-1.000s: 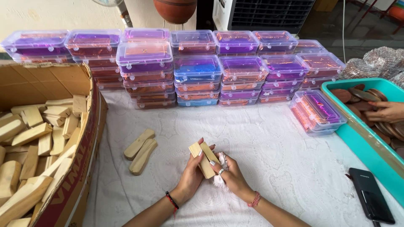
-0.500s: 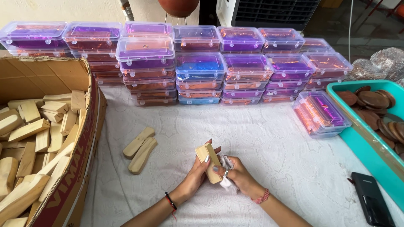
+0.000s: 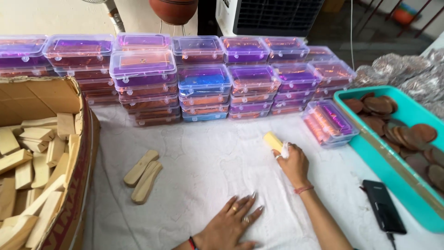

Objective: Wrapping small rectangular blocks in foil and placing them into a plastic container.

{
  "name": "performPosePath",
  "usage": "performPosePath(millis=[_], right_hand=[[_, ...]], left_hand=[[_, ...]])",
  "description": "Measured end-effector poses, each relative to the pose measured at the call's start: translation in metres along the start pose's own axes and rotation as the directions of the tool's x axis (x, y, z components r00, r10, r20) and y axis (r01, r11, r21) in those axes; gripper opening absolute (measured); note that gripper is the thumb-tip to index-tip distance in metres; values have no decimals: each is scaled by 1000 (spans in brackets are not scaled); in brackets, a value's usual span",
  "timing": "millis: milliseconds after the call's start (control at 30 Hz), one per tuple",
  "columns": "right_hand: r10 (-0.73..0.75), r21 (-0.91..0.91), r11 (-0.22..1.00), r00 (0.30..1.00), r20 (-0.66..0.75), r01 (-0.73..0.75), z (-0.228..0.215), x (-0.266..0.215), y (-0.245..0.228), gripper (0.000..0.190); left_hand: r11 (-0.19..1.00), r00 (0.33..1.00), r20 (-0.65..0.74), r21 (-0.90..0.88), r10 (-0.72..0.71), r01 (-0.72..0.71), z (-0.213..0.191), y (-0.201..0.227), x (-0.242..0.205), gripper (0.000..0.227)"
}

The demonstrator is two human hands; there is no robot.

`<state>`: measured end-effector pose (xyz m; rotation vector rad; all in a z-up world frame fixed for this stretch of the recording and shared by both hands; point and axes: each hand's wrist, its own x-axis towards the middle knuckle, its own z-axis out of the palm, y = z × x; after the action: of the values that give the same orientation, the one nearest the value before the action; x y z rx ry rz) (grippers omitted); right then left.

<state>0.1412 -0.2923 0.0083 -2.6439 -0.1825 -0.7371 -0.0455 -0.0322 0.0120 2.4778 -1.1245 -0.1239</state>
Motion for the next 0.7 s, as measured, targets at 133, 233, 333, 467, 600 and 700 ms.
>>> performPosePath(millis=[133,233,333,467,600,700], right_hand=[[-37,-16,999,999,-20,36,0,-2,-4,44],[-1,-36,999,1000,21,1,9,-1,6,47],[-23,-33,999,999,-45,21,-16,-4,-22,62],[-106,97,985,949,-296,141,-30,-7,-41,75],[-264,206,916,904,-335,344,-25,-25,-68,62],[-446,266,810,843,-301,523,-14,-45,-92,47]], left_hand=[[979,969,-181,141,170,-146,88,1,8,76],[953,926,-292,251,239,-167,117,-18,3,69],[946,912,-336,294,235,-135,121,11,13,64],[933,898,-391,355,201,-55,63,31,6,57],[909,862,-499,395,91,132,8,38,-7,51],[870,822,-566,430,53,240,-15,-9,-21,46]])
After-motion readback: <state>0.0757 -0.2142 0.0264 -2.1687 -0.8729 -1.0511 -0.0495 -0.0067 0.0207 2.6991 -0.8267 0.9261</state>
